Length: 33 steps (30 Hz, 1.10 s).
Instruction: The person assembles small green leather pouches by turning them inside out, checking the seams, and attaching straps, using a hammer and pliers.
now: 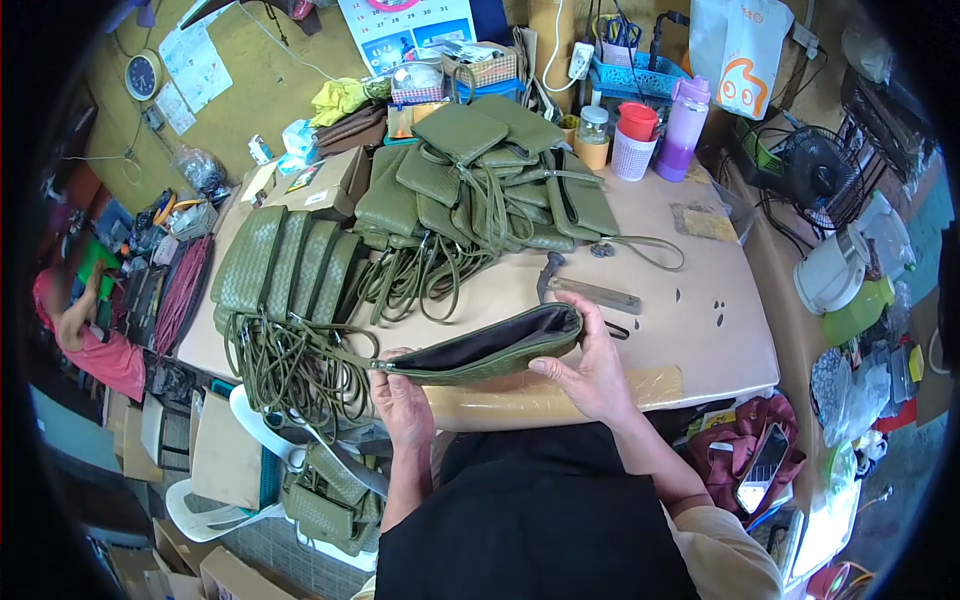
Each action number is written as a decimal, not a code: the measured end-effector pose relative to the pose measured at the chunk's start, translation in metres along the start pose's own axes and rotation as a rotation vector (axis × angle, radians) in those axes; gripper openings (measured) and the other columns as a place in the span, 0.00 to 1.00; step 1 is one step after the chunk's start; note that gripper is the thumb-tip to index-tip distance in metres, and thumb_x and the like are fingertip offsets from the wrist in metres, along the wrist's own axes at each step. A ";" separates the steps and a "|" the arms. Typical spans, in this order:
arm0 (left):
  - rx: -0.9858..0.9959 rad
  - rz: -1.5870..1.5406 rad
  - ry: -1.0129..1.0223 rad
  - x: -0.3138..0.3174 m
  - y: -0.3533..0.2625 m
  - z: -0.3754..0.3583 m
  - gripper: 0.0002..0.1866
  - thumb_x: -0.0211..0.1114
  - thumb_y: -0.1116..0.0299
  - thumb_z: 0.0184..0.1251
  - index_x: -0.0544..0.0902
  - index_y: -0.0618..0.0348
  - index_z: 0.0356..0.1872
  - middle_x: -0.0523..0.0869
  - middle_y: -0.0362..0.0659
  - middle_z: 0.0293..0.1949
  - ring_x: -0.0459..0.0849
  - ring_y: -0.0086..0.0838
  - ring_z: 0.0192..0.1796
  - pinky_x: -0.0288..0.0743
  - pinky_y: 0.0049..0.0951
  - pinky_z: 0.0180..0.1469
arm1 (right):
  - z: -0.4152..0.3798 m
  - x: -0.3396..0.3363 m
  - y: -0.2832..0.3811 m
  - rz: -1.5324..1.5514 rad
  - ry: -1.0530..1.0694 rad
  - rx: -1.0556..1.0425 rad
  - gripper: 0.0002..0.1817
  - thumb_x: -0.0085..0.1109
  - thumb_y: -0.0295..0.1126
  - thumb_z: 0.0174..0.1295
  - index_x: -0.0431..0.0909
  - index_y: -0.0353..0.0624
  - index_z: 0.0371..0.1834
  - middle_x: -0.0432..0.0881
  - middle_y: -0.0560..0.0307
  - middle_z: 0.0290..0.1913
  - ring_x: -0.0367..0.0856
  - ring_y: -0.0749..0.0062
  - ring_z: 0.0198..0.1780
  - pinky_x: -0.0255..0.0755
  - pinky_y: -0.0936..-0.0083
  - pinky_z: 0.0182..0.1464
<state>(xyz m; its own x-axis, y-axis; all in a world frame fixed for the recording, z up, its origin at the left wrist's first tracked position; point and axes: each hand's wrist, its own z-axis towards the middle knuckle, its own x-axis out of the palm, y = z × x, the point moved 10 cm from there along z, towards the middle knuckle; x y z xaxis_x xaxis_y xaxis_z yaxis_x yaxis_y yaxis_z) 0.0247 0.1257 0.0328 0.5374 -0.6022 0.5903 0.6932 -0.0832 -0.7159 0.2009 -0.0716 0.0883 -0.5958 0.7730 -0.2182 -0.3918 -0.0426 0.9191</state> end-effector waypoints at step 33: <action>0.066 0.586 0.080 0.016 -0.023 -0.001 0.06 0.64 0.78 0.61 0.81 0.65 0.39 0.79 0.40 0.35 0.75 0.22 0.39 0.67 0.20 0.45 | 0.018 0.008 -0.003 -0.932 0.206 -0.286 0.07 0.58 0.28 0.56 0.73 0.40 0.22 0.79 0.49 0.24 0.82 0.52 0.30 0.73 0.58 0.34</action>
<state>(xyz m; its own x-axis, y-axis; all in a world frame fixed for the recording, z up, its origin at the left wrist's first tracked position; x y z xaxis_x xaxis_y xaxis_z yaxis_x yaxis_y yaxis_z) 0.0167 0.1170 0.0576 0.8032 -0.5914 0.0716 0.3216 0.3292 -0.8878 0.2103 -0.0540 0.0895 -0.0634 0.4514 -0.8900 -0.9029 0.3540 0.2439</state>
